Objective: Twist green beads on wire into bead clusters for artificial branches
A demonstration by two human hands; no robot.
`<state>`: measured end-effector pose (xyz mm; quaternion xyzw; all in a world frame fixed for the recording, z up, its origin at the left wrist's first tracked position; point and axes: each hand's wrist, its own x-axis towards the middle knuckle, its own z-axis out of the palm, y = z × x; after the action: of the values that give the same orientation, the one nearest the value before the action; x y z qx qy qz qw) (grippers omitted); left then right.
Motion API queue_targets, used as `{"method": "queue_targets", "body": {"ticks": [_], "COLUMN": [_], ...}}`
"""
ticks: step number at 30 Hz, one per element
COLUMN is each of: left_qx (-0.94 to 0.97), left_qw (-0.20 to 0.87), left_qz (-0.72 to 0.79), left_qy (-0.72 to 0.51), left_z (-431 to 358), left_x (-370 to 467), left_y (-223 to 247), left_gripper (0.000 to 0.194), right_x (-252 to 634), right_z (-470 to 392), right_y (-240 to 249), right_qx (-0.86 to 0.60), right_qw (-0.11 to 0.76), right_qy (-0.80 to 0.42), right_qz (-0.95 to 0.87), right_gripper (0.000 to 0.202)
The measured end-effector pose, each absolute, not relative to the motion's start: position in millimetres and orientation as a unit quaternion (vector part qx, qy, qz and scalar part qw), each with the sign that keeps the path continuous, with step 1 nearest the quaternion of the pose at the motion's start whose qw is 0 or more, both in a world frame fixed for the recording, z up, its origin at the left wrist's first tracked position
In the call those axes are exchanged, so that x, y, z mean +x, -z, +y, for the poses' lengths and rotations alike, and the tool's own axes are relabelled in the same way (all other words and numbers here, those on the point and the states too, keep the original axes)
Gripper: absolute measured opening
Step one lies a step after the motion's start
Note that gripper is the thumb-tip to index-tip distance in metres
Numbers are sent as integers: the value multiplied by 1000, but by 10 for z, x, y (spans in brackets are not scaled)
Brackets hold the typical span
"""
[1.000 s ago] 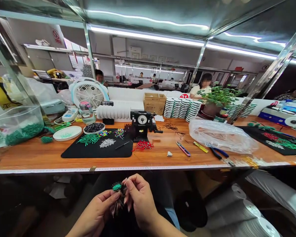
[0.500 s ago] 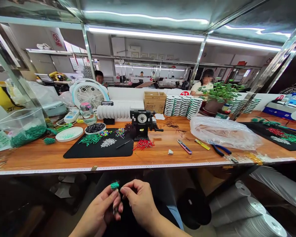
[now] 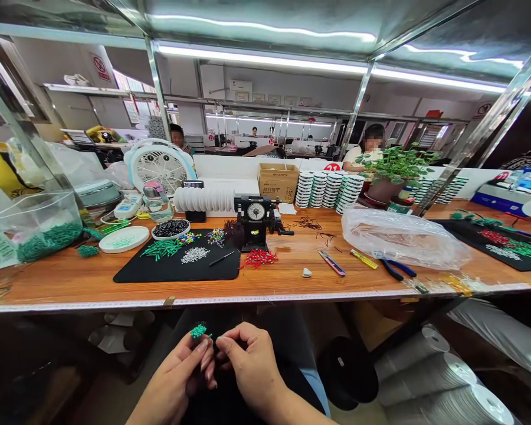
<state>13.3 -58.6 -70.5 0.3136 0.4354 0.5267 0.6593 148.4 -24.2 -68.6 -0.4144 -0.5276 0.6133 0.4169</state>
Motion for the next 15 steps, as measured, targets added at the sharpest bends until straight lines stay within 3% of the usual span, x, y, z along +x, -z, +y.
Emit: {"method": "queue_targets", "body": {"ticks": [8,15], "left_qx": [184,370], "left_qw": [667,552], "left_qz": [478,503], "left_qy": [-541,-553], "left_z": [-620,-632], "left_x": [64,2], "left_y": [709,725], "left_gripper": [26,23], "right_x": [1561,1518], "right_z": [-308,-327], "right_y": [614,592], "right_qx": [-315,-284], "right_qw": [394,389], "right_qy": [-663,-711], "right_qz": [-553,-512], "right_gripper": [19,19]}}
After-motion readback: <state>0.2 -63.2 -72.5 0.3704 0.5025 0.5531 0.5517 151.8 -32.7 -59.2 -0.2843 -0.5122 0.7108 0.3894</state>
